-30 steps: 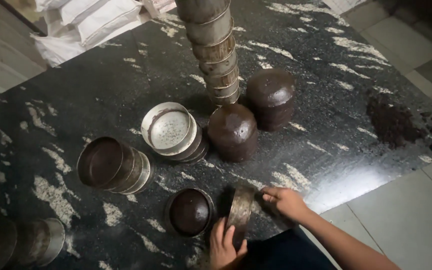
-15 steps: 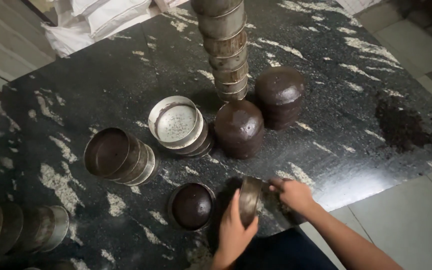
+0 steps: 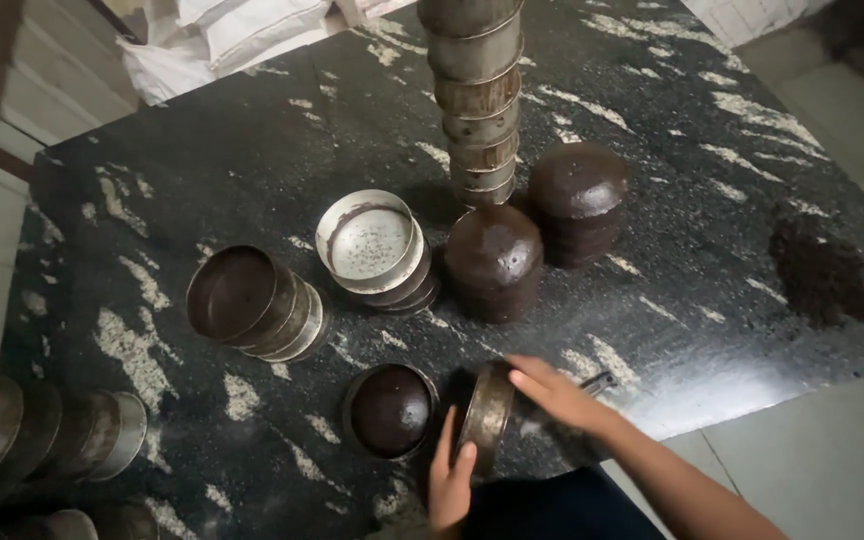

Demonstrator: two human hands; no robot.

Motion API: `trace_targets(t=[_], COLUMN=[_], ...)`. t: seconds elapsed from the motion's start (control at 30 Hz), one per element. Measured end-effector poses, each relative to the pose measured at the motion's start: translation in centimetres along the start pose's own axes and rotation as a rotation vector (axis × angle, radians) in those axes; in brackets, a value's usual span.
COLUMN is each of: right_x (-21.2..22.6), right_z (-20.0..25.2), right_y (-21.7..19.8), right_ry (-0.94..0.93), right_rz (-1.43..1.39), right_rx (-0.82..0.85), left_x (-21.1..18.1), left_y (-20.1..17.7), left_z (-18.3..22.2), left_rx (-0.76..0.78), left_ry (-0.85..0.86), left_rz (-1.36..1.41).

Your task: Removing round chocolate-colored cakes or breads from metal molds by tapping and shaking them.

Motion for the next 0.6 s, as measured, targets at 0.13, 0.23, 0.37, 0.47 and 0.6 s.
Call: trace_targets(t=[0.13,0.23,0.37,0.47,0.6], right_x=[1.1,4.3,6.9,3.7,0.5], right_z=[-0.9,0.7,4.0,3.5,2.8], right_y=[1.9,-0.1,-1.6,0.3,1.9], right_ry=[0.048,-0.023,-0.1,-0.158,-0.203], right_rz=[-0.275,-0.319,-0.736,-1.007,-1.323], right_rx=[0.159,0.163,0.399,0.614,0.862], left_x=[-0.8,-1.9,-11.4,-18.1,-20.0], left_y=[0.9,0.2,1.7,4.4,8.7], left_z=[-0.6,-0.3,0.4,2.3,4.8], left_rx=[-0.001,-0.208,-0.069,0.104,0.232], left_ry=[0.133,0.015,0.464,1.041,1.409], left_rz=[-0.122,0.013,-0.221,-0.612,-0.914])
Point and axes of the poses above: each hand's wrist, its own z-axis away from the middle knuckle, its own y-axis out of the palm, x = y × z, the point moved 8 cm from there along -z, towards the middle knuckle, and after that the axes turned 15 degrees about y, right-handed, at the moved point
